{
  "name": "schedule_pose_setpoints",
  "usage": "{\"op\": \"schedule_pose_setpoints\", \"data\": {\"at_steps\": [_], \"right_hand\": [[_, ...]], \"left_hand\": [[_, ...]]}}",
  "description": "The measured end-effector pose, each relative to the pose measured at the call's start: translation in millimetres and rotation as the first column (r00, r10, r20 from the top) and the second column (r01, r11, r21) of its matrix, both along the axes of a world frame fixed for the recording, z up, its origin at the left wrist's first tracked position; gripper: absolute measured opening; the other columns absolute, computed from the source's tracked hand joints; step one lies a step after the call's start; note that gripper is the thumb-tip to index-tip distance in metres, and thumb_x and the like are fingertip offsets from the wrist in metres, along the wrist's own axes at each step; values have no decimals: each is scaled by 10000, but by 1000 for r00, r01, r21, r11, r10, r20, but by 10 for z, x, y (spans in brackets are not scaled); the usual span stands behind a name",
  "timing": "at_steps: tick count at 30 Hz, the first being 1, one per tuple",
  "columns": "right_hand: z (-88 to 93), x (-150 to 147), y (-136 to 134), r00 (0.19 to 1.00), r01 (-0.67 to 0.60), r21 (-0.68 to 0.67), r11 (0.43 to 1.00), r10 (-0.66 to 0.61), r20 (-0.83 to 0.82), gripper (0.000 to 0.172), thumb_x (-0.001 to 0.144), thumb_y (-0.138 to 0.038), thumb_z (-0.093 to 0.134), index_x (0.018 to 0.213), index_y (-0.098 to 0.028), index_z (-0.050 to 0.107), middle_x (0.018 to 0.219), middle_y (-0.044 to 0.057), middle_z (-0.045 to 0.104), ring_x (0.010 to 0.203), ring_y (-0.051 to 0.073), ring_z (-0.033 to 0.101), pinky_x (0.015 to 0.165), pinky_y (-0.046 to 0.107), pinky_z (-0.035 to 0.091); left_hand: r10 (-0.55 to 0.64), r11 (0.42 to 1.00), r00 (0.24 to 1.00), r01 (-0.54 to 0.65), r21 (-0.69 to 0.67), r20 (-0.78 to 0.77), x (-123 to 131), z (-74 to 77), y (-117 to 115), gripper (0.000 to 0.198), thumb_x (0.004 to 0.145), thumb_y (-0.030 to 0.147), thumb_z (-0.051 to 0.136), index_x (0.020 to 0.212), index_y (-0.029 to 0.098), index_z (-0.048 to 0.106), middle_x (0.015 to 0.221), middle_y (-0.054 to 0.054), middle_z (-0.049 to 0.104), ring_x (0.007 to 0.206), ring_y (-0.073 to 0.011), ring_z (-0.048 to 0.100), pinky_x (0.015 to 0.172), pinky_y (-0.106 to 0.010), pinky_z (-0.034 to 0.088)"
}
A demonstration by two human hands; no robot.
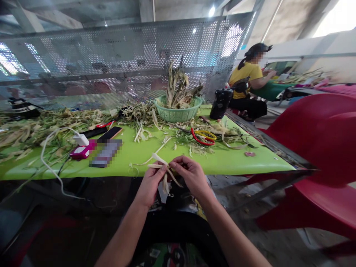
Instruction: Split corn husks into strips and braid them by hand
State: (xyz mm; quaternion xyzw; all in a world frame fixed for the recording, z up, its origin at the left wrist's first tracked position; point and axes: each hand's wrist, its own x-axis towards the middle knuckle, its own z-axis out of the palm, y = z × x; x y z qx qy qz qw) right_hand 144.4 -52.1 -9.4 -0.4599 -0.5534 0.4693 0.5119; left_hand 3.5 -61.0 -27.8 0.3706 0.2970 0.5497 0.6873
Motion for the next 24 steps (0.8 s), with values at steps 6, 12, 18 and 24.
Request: {"op": "schedule_pose_setpoints", "data": {"at_steps": [6, 12, 18, 24], "right_hand": [[-37, 49, 57, 976, 74, 153, 985, -103, 191, 293, 810, -467, 647, 749, -183, 609, 662, -13, 565, 608, 127, 496, 555, 241, 395], [-59, 84, 104, 925, 88, 279, 956, -183, 332, 267, 832, -425, 629, 725, -181, 605, 664, -11, 559, 654, 139, 494, 617, 257, 387], [7, 113, 138, 975, 117, 157, 981, -143, 167, 343, 817, -489, 622, 966, -181, 605, 799, 16, 595, 665, 145, 535, 600, 262, 431], [26, 130, -7, 968, -44, 51, 998, 30, 248, 334, 852, -504, 590, 787, -177, 578, 711, 1, 552, 659, 135, 509, 592, 246, 406]], "left_hand": [[-23, 994, 994, 33, 100, -109, -54, -22, -3, 238, 745, 346, 734, 853, 155, 643, 733, 3, 608, 682, -100, 520, 682, -212, 414], [-56, 996, 983, 67, 59, -175, -98, -48, -7, 293, 700, 356, 768, 872, 135, 681, 787, -21, 639, 706, -115, 531, 696, -228, 415], [45, 995, 993, -35, 92, -109, -29, -98, 16, 252, 744, 351, 730, 888, 155, 668, 800, -11, 637, 746, -119, 542, 732, -228, 420], [88, 994, 994, -83, 69, -64, 16, -99, 37, 246, 744, 330, 727, 906, 164, 646, 836, -9, 651, 773, -124, 568, 767, -244, 439]]}}
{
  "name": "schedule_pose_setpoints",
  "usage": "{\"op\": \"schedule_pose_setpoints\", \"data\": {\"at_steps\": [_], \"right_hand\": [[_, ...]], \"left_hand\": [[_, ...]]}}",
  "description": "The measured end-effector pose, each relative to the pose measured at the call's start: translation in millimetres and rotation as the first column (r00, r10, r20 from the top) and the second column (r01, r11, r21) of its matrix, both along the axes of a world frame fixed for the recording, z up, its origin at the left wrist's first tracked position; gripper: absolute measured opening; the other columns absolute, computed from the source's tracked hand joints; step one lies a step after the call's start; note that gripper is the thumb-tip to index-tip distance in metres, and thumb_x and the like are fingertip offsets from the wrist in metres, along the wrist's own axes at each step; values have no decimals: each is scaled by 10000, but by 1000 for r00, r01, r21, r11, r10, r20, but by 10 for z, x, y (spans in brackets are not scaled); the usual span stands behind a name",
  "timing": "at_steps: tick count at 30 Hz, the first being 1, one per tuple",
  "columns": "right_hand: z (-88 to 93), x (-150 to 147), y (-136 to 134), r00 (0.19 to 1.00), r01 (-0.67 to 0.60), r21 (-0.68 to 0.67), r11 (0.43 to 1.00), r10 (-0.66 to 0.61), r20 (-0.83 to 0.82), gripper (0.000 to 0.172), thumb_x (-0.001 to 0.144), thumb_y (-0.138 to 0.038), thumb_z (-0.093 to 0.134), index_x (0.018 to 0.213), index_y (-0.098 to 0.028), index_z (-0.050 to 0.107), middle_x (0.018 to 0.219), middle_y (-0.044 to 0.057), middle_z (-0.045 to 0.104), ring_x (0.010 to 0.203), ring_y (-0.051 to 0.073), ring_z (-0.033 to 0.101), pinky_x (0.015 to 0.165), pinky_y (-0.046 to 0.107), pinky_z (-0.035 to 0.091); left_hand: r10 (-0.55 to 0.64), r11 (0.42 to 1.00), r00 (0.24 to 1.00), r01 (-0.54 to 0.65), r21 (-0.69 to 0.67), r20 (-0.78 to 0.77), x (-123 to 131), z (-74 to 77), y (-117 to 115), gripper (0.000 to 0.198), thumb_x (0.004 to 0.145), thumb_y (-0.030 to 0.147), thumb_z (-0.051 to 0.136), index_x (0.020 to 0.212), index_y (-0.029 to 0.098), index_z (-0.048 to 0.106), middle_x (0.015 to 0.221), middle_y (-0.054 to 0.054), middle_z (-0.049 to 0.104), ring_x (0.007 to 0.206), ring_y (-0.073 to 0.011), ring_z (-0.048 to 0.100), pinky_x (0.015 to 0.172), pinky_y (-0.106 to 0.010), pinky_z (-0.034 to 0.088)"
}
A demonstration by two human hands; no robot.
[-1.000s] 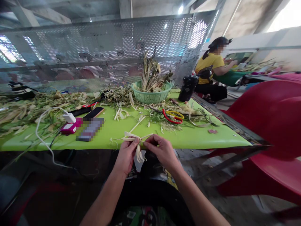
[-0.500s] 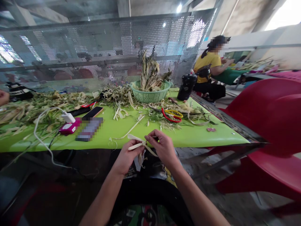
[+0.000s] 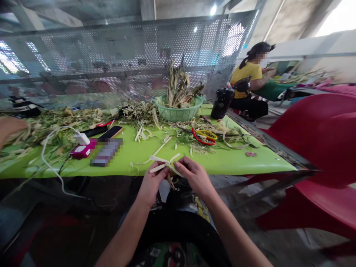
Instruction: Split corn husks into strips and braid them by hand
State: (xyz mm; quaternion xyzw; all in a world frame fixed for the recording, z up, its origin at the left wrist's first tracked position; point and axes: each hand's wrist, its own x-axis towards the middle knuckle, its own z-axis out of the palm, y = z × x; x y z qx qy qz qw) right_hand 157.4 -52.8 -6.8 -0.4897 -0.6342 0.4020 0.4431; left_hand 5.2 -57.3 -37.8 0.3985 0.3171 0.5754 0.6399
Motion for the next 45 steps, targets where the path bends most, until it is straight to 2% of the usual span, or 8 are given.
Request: {"op": "schedule_pose_setpoints", "data": {"at_steps": [3, 10, 17, 24, 35, 38, 41, 45], "right_hand": [[-56, -38, -10, 993, -116, -30, 993, 115, -31, 302, 861, -473, 593, 806, -176, 599, 725, 5, 580, 669, 137, 512, 611, 254, 410], [-148, -41, 78, 998, -25, -3, 1000, 25, -54, 263, 826, -440, 638, 794, -180, 619, 716, 2, 604, 668, 141, 530, 635, 268, 414], [-66, -93, 47, 970, -127, -98, 987, 102, -222, 256, 820, -442, 655, 863, -189, 650, 769, 11, 631, 709, 156, 585, 680, 277, 461], [-46, -215, 50, 911, 33, -67, 997, -58, -409, 240, 714, -406, 758, 751, -191, 658, 726, 1, 612, 660, 138, 550, 642, 262, 451], [-84, -262, 84, 917, 37, -73, 997, -63, -393, 254, 712, -403, 745, 715, -176, 631, 658, -9, 546, 578, 113, 473, 545, 249, 395], [-67, -278, 99, 929, 49, -64, 997, -69, -363, 258, 722, -412, 738, 731, -175, 637, 681, -3, 568, 601, 120, 497, 566, 253, 411], [-42, -277, 116, 947, 46, -26, 999, -52, -316, 266, 739, -432, 726, 747, -178, 647, 709, -1, 591, 642, 130, 527, 614, 258, 432], [-12, -271, 98, 956, 32, -16, 999, -36, -291, 245, 775, -443, 698, 757, -206, 636, 683, -8, 604, 632, 140, 554, 626, 266, 447]], "left_hand": [[-12, 1000, 1000, 12, -11, 6, -9, 13, -8, 226, 747, 316, 723, 882, 154, 643, 794, -3, 636, 744, -110, 564, 740, -226, 438], [-87, 980, 989, 106, -168, 117, -73, -1, -6, 252, 704, 308, 751, 842, 138, 627, 643, 20, 580, 529, -69, 498, 533, -193, 379], [-77, 986, 992, 90, -137, 102, -55, 69, -24, 305, 693, 324, 768, 924, 149, 671, 778, -10, 651, 722, -119, 583, 722, -247, 451], [7, 1000, 993, -6, 9, -119, -56, 70, -29, 246, 718, 329, 743, 872, 147, 683, 816, -26, 670, 757, -130, 577, 752, -254, 443], [-156, 988, 986, 155, -21, -54, -119, 54, -47, 230, 747, 322, 718, 878, 134, 726, 692, 1, 619, 604, -77, 479, 606, -204, 379], [-108, 993, 994, 108, -53, 2, -113, 0, -37, 247, 704, 323, 759, 874, 147, 728, 680, 4, 623, 630, -92, 518, 668, -226, 421], [-20, 998, 999, 23, -63, 38, -98, -66, -21, 292, 676, 325, 785, 915, 172, 718, 820, -18, 678, 757, -124, 585, 789, -261, 448], [-33, 999, 999, 33, -22, 29, -80, -51, -26, 305, 734, 361, 742, 970, 175, 694, 922, -41, 690, 847, -146, 604, 847, -281, 451]]}}
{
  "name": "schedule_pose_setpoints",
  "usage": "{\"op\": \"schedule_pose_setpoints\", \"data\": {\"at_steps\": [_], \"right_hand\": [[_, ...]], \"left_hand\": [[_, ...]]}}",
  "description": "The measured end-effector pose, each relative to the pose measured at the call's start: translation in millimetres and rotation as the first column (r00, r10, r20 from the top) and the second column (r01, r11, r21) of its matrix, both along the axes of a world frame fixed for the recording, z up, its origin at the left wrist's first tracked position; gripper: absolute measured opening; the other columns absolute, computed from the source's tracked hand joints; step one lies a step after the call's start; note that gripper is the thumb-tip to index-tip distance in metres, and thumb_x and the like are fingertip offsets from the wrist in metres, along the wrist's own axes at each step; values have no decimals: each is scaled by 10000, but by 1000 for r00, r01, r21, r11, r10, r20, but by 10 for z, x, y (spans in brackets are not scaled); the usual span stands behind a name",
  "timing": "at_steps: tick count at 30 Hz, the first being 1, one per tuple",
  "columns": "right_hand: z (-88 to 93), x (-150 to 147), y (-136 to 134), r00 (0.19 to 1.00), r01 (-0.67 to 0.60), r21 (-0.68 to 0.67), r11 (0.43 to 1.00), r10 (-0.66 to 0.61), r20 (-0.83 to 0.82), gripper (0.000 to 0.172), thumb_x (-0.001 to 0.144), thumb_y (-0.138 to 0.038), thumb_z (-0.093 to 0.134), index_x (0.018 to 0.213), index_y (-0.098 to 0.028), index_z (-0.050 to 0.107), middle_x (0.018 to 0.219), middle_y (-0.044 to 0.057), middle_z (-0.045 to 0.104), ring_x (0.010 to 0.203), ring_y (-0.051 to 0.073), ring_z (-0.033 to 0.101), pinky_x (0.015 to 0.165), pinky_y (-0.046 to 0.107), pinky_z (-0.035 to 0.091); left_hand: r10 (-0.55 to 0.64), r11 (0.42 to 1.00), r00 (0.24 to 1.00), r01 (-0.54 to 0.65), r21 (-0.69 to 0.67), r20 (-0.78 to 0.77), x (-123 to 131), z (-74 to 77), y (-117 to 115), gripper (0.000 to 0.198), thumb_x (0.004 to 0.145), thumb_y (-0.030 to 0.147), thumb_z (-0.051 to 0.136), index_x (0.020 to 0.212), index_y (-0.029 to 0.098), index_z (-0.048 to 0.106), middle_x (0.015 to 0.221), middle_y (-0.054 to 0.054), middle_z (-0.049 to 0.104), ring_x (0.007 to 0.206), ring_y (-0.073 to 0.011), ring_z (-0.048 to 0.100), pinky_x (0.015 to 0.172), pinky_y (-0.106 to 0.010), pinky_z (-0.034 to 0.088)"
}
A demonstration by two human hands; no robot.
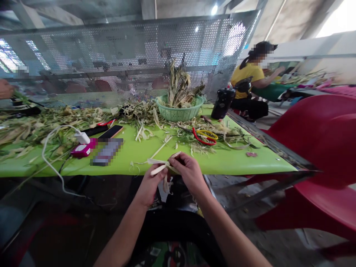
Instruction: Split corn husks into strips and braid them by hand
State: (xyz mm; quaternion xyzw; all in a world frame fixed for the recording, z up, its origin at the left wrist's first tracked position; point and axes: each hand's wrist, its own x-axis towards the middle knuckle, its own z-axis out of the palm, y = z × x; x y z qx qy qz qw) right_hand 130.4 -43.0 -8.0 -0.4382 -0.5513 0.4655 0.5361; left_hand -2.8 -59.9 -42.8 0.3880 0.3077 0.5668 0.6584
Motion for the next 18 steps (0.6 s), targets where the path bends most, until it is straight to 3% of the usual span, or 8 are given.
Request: {"op": "schedule_pose_setpoints", "data": {"at_steps": [6, 12, 15, 18], "right_hand": [[17, 13, -49, 998, -23, -6, 1000, 24, 50, 232, 820, -451, 650, 806, -221, 622, 676, 11, 626, 644, 167, 580, 611, 283, 473], [-41, 33, -9, 999, 13, 44, 999, -15, 38, 215, 797, -410, 679, 768, -202, 629, 719, 7, 600, 681, 150, 543, 649, 270, 448], [-54, 13, 13, 999, 37, 32, 999, -36, -20, 213, 770, -393, 705, 742, -197, 627, 695, -5, 579, 652, 137, 515, 633, 262, 428], [-11, 11, 29, 999, -30, -19, 999, 29, -30, 247, 769, -421, 699, 748, -186, 628, 683, -10, 571, 624, 126, 502, 610, 255, 414]], "left_hand": [[5, 1000, 999, -6, 16, 31, 45, 103, -14, 311, 778, 441, 682, 898, 155, 667, 793, -15, 658, 729, -124, 578, 732, -248, 445], [50, 996, 989, -38, 84, -140, 32, 131, -5, 296, 798, 437, 657, 745, 153, 597, 599, 38, 480, 586, -90, 419, 587, -220, 339], [53, 991, 981, -30, 127, -186, 12, 155, -9, 274, 799, 424, 657, 769, 155, 616, 598, 38, 469, 576, -90, 384, 577, -224, 319], [57, 993, 979, -36, 112, -194, 2, 151, -11, 265, 789, 410, 668, 856, 154, 653, 627, 28, 514, 588, -97, 407, 594, -227, 346]]}}
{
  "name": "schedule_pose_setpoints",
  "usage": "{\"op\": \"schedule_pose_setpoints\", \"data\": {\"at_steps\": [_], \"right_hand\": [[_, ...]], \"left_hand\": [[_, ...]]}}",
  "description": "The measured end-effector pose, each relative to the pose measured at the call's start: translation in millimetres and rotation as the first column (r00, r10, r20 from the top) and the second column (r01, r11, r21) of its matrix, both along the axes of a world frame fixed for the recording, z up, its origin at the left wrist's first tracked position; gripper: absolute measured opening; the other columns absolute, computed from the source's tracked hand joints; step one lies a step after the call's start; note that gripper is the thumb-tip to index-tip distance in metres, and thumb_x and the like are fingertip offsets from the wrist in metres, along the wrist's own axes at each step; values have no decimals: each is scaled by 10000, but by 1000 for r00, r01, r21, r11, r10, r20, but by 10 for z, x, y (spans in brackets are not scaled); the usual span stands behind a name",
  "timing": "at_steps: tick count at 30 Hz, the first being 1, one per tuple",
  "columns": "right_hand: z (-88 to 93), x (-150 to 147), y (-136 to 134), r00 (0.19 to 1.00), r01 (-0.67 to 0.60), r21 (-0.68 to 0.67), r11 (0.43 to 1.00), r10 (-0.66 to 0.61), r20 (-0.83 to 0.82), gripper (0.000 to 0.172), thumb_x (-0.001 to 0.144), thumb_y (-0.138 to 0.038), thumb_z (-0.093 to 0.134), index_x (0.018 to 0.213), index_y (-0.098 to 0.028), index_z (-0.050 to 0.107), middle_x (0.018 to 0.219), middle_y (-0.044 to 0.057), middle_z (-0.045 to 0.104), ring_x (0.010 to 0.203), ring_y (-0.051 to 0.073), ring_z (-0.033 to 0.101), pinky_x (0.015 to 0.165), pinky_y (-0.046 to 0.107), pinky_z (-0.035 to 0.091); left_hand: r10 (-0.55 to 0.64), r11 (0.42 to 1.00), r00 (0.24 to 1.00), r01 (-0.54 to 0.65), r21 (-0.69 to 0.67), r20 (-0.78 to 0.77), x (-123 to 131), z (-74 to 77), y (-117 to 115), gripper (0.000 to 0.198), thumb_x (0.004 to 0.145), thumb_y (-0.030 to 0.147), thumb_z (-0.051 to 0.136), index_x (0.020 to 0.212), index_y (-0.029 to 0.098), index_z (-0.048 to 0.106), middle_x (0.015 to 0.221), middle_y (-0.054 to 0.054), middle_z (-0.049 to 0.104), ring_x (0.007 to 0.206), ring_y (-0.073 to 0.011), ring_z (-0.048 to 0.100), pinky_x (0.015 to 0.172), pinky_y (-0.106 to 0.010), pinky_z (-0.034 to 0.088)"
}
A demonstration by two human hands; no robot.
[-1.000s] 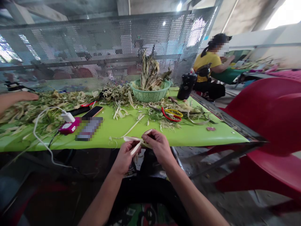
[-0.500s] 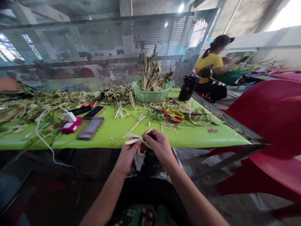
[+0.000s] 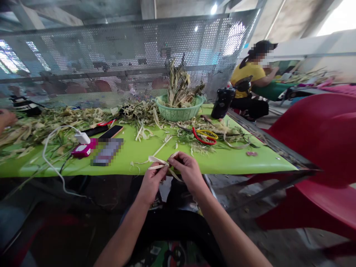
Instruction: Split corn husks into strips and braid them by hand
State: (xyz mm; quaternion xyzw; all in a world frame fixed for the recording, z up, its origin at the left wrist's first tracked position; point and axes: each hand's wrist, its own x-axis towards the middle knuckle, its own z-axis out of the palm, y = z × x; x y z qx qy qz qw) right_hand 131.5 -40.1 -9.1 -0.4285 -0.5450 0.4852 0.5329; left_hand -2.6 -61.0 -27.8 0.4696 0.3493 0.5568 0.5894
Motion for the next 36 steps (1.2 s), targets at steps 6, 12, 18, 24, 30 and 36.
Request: {"op": "schedule_pose_setpoints", "data": {"at_steps": [6, 12, 18, 24, 30, 36], "right_hand": [[126, 62, 10, 989, -102, -42, 994, 106, 106, 303, 707, -429, 755, 827, -169, 656, 736, 20, 631, 675, 152, 563, 647, 275, 436], [122, 4, 37, 984, -106, 26, 994, 101, 146, 259, 708, -396, 754, 725, -171, 626, 636, -13, 584, 591, 127, 522, 582, 260, 404], [153, -22, 75, 987, -84, 36, 996, 79, 143, 292, 736, -418, 729, 884, -179, 648, 720, -4, 598, 652, 136, 535, 613, 262, 413], [123, 139, -43, 949, -106, 7, 994, 99, 300, 326, 811, -494, 641, 768, -171, 620, 674, -1, 575, 618, 131, 493, 564, 251, 379], [-22, 81, -116, 949, -133, 48, 990, 114, 294, 294, 825, -464, 629, 752, -182, 598, 661, -5, 580, 610, 135, 498, 574, 256, 386], [-23, 96, -180, 797, -145, 218, 965, -16, 603, 133, 883, -318, 569, 794, -222, 593, 764, 11, 631, 710, 169, 569, 674, 285, 424]], "left_hand": [[-28, 999, 998, 31, 41, -61, 38, -51, 28, 232, 815, 388, 632, 897, 178, 685, 634, 12, 559, 672, -141, 507, 721, -260, 419], [-33, 998, 996, 37, 51, -89, 29, -63, 55, 229, 789, 386, 654, 803, 157, 660, 711, -8, 596, 713, -144, 513, 706, -254, 402], [30, 997, 1000, -29, -71, 7, 45, -71, 50, 300, 780, 458, 651, 749, 169, 576, 537, 52, 466, 497, -82, 387, 511, -219, 302], [115, 988, 979, -96, -118, 166, 77, -60, 52, 318, 776, 462, 657, 806, 155, 579, 586, 46, 498, 519, -77, 437, 509, -206, 344], [135, 979, 962, -94, -180, 237, 95, -15, 48, 360, 726, 470, 711, 779, 134, 595, 588, 45, 486, 518, -60, 412, 506, -200, 303], [143, 962, 961, -79, -260, 238, 136, -109, 79, 363, 727, 484, 698, 756, 156, 545, 576, 62, 440, 496, -57, 353, 502, -207, 267]]}}
